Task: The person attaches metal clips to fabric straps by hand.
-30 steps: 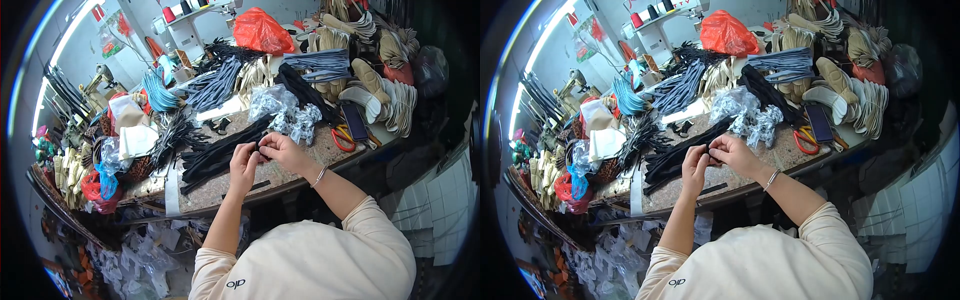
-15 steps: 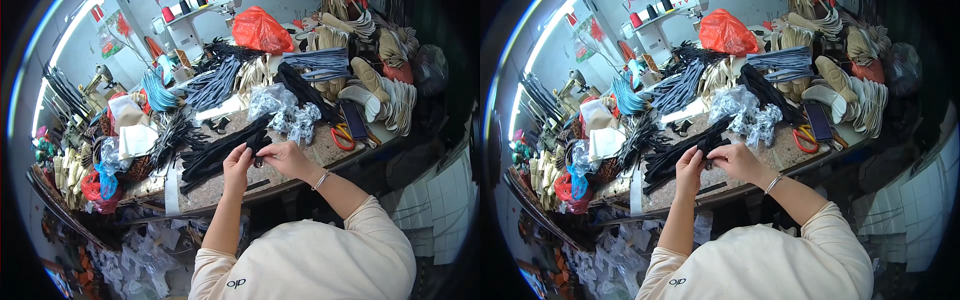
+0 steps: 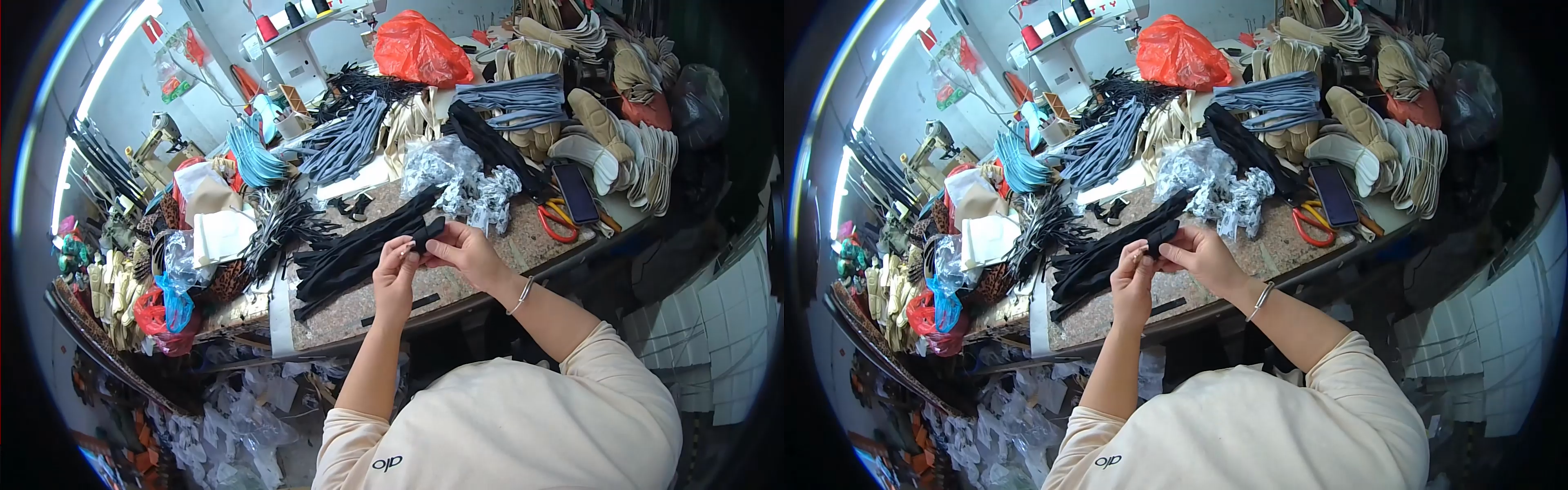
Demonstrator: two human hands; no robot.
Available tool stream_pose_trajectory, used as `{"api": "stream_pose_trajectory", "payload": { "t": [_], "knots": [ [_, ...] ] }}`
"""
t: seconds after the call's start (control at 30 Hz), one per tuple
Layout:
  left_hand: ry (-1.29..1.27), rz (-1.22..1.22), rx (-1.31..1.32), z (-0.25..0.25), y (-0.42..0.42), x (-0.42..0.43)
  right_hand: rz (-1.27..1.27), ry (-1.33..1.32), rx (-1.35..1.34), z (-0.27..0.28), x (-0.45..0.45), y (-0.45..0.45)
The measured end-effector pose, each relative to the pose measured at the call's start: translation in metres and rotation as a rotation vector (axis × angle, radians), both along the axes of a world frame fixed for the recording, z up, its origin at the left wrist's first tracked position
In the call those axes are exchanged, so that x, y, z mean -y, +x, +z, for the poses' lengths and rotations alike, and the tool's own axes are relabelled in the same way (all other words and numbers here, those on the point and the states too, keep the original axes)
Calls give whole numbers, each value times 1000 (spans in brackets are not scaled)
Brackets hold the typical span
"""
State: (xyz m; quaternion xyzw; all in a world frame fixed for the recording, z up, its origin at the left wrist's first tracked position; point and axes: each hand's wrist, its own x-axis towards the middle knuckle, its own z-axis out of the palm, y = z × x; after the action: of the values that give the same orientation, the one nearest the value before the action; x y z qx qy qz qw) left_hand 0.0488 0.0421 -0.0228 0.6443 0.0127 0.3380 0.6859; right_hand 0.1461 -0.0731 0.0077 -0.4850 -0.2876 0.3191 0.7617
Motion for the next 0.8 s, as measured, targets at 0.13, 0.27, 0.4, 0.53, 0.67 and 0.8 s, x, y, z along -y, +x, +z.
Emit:
{"api": "stream_pose_trajectory", "payload": {
  "t": [0.13, 0.27, 0.4, 0.53, 0.67, 0.8],
  "knots": [
    [21, 29, 29, -3, 1, 1, 95, -110, 24, 8, 4, 7],
    [18, 68, 23, -1, -1, 12, 169, -153, -29, 4, 7, 8],
    [-156, 108, 29, 6, 0, 23, 166, 109, -346, -1, 1, 7],
    [-32, 169, -63, 3, 0, 21, 218, 245, -487, 2, -2, 7],
    [341, 170, -209, 21, -4, 9, -98, 136, 330, -9, 1, 11],
    [445, 150, -228, 22, -3, -1, -129, 65, 557, -8, 5, 21]
  ]
}}
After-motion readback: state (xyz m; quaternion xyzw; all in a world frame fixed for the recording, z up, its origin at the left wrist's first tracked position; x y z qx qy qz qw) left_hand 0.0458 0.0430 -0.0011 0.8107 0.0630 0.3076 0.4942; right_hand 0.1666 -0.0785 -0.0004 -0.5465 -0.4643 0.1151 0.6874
